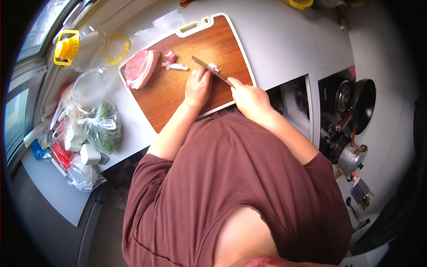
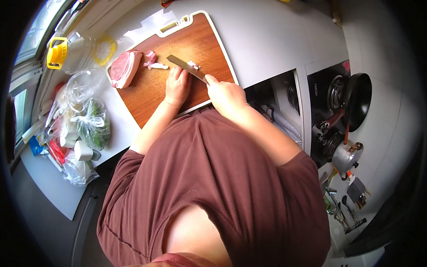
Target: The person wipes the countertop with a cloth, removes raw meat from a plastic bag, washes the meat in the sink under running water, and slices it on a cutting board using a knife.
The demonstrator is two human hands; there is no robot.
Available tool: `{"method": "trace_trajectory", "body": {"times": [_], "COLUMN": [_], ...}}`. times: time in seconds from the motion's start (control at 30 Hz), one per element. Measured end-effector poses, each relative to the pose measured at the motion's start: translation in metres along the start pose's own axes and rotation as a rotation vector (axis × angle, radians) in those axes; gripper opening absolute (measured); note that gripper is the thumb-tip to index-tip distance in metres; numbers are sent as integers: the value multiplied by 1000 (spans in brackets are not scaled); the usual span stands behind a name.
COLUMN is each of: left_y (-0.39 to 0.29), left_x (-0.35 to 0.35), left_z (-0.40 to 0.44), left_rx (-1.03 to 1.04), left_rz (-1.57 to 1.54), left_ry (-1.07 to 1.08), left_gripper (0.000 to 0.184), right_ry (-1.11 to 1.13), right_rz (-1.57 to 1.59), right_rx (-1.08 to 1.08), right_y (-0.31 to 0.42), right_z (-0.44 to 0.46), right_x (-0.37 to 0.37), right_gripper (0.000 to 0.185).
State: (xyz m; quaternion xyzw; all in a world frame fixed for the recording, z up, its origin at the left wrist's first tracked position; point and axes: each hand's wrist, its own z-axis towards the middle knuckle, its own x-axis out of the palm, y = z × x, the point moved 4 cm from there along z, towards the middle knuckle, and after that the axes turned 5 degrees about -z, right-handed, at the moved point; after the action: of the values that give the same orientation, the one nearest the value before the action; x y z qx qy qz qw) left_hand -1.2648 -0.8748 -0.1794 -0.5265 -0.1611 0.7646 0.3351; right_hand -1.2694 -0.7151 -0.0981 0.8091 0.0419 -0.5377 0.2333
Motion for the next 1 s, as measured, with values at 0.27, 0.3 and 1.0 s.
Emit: {"method": "trace_trajectory", "body": {"times": [0.27,0.3,1.0], "left_y": [-1,0,3], "left_x": [2,2,-5], "left_z": [3,3,1], "left_rx": [0,-7,-89], "left_rz": [-3,2,-36], "left_ry": [-1,7,-87], "left_gripper": [22,22,17], "right_ry": [138,125,105], "right_rz": [2,16,-57], "right_rx": [34,17,49], "right_y": [-6,-5,-14], "right_z": [4,5,21], "right_x": [1,0,13], "right_gripper": [23,17,22]}}
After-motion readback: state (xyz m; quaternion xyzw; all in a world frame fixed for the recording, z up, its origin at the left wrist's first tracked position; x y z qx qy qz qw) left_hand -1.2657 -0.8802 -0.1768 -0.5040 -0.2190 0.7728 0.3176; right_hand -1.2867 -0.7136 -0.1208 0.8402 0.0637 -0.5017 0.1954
